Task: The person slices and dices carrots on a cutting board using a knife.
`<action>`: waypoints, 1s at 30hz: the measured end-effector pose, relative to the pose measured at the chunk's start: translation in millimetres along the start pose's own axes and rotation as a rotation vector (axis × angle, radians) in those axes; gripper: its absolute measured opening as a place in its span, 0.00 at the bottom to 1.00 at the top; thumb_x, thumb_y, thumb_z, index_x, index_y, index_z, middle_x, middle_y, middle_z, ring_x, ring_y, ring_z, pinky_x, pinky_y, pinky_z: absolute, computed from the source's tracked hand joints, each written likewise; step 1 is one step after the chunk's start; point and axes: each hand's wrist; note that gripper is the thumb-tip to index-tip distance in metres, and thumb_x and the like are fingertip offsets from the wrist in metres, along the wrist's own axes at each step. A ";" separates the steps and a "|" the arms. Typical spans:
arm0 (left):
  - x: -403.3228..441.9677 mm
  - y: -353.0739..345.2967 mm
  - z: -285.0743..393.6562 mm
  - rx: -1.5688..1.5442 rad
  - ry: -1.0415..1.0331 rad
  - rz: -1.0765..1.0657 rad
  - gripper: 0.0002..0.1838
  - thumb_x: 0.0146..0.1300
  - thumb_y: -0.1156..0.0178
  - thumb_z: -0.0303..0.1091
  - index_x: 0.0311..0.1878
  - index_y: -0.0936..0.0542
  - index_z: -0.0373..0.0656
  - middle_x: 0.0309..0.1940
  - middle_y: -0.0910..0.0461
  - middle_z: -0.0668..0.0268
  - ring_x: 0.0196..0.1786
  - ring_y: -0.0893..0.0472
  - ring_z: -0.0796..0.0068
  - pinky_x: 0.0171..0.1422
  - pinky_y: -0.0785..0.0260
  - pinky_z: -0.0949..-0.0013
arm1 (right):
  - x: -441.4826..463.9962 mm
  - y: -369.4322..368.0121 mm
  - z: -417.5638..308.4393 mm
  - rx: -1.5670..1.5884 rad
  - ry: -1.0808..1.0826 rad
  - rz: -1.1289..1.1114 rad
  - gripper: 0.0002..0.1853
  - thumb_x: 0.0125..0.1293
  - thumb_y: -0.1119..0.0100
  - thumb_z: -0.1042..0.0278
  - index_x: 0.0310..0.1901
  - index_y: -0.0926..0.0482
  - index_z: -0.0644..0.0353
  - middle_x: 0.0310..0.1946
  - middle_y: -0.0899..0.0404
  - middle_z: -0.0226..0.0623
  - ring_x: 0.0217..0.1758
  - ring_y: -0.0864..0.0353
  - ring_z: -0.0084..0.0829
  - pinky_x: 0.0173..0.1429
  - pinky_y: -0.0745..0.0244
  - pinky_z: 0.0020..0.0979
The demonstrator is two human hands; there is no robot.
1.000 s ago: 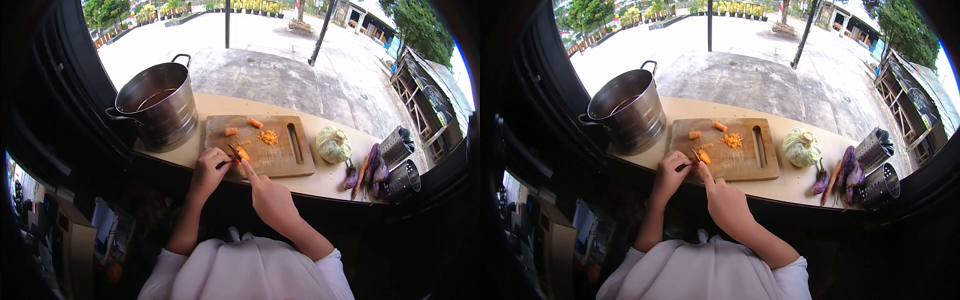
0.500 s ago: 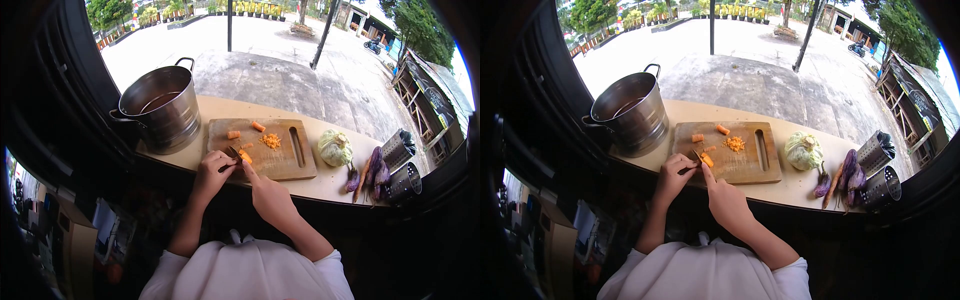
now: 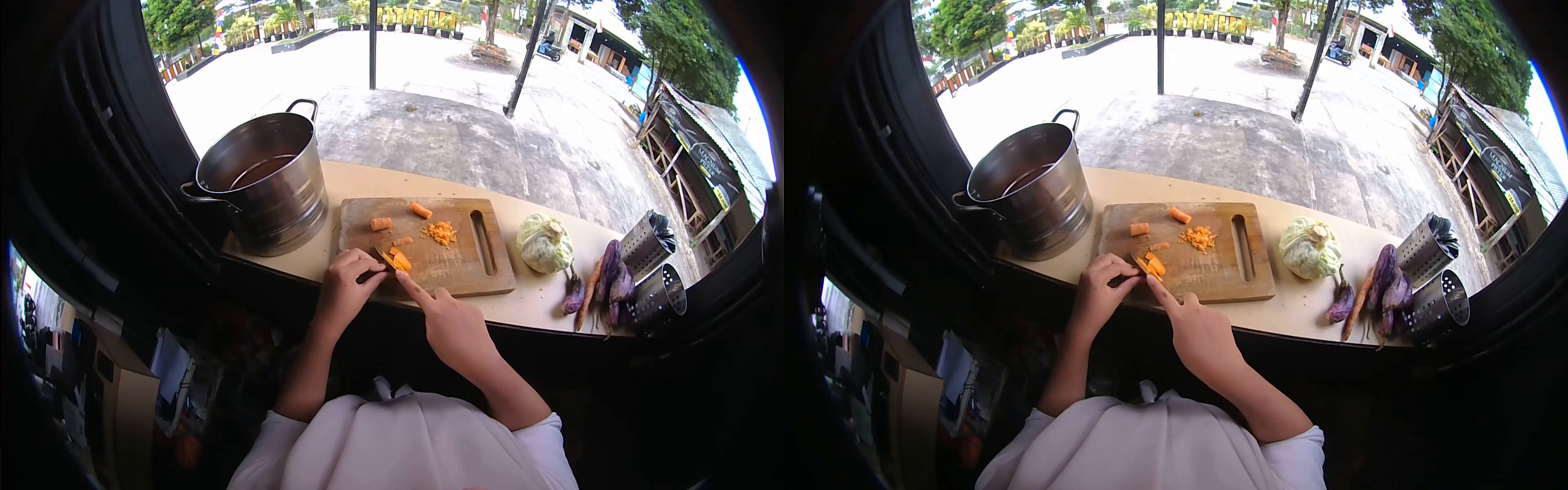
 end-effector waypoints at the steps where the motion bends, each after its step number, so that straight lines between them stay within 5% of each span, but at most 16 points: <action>1: 0.0 0.0 -0.4 0.001 -0.002 0.001 0.09 0.53 0.24 0.19 0.36 0.13 0.35 0.35 0.16 0.60 0.40 0.15 0.62 0.47 0.22 0.64 | 0.1 -0.8 1.9 -0.005 0.019 0.015 0.44 0.68 0.46 0.76 0.85 0.47 0.41 0.33 0.20 0.45 0.31 0.14 0.44 0.32 0.19 0.43; 13: 0.9 -1.5 -1.0 -0.004 0.025 0.004 0.09 0.54 0.22 0.26 0.34 0.15 0.38 0.33 0.17 0.61 0.39 0.17 0.58 0.46 0.25 0.59 | -4.9 0.9 -7.1 0.300 -0.128 0.002 0.36 0.78 0.50 0.71 0.84 0.46 0.40 0.21 0.22 0.51 0.25 0.19 0.54 0.35 0.26 0.53; 16: 0.8 -2.6 -1.7 -0.007 0.018 0.011 0.09 0.54 0.22 0.26 0.33 0.15 0.38 0.33 0.17 0.61 0.39 0.17 0.58 0.46 0.25 0.59 | -6.1 -6.4 -5.4 0.208 -0.088 0.035 0.39 0.74 0.47 0.71 0.84 0.47 0.43 0.20 0.21 0.44 0.21 0.19 0.45 0.29 0.23 0.46; 30: 1.0 -2.7 -1.3 -0.005 0.022 0.017 0.09 0.54 0.22 0.25 0.33 0.16 0.37 0.32 0.18 0.61 0.38 0.17 0.59 0.45 0.25 0.59 | -9.6 -14.0 -5.1 0.190 -0.070 0.072 0.41 0.73 0.46 0.72 0.85 0.47 0.42 0.22 0.22 0.43 0.21 0.19 0.44 0.29 0.21 0.46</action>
Point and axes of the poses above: each hand's wrist, its own x-axis towards the middle knuckle, its own y-axis out of the back of the hand, z = x × y
